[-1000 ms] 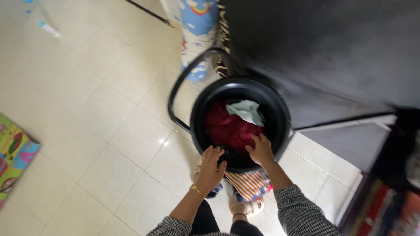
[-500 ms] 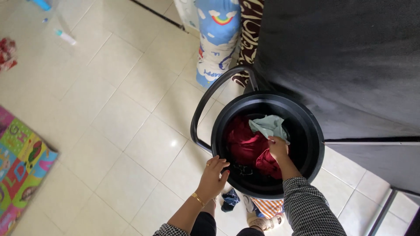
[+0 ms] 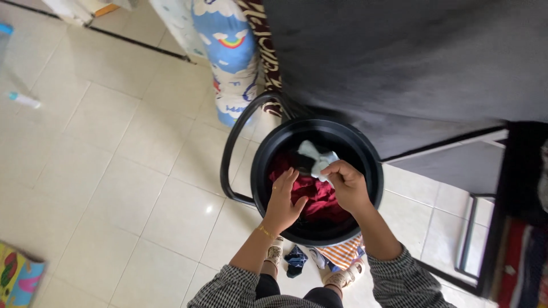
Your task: The person folds several small garments by hand, including a patterned cloth, a light blue cloth, and a pink cloth, then places them on a nearby shelf. The person also picks up a striped cloth from the floor.
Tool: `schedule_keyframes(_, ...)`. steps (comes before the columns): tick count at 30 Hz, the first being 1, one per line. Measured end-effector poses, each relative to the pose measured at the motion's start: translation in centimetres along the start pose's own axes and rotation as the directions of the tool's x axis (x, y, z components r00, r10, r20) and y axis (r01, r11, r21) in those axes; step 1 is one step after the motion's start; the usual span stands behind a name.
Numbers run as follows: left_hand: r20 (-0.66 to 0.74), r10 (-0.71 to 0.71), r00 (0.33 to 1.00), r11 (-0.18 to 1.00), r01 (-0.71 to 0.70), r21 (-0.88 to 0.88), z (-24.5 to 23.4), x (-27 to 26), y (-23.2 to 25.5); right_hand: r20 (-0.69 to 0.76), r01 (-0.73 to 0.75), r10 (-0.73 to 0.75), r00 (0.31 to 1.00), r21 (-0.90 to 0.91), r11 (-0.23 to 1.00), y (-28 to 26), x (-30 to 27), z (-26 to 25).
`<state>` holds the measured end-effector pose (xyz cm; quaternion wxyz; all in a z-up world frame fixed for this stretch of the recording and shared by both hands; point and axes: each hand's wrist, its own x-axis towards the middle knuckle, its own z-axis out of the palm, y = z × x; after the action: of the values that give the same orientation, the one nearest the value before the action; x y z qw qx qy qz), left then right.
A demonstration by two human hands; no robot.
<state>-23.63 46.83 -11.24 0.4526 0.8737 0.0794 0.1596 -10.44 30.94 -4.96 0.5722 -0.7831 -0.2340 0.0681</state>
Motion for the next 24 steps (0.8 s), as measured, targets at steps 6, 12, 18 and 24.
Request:
schedule_keyframes(6,-0.024,0.209,0.978,0.977,-0.208,0.037,0.5,2.3,3.8,0.029,0.220,-0.236,0.971,0.267,0.938,-11.3,-1.6,-5.8)
schedule_keyframes(12,-0.235,0.221,0.946,0.863,-0.077,0.499,-0.9,0.7,1.3,0.026,0.192,-0.213,0.977,0.337,0.922,-12.9,-3.7,-10.5)
schedule_keyframes(18,-0.065,-0.295,0.953,0.955,0.297,0.019,-2.4,-1.2,-5.2,-0.107,0.128,-0.103,0.989,0.270,0.954,-8.9,-5.0,-11.3)
schedule_keyframes(24,0.233,-0.628,0.742,0.682,0.670,-0.294,-6.2,-2.2,-2.7,-0.301,0.084,-0.193,0.934,-0.340,0.937,-5.9,-4.3,-10.4)
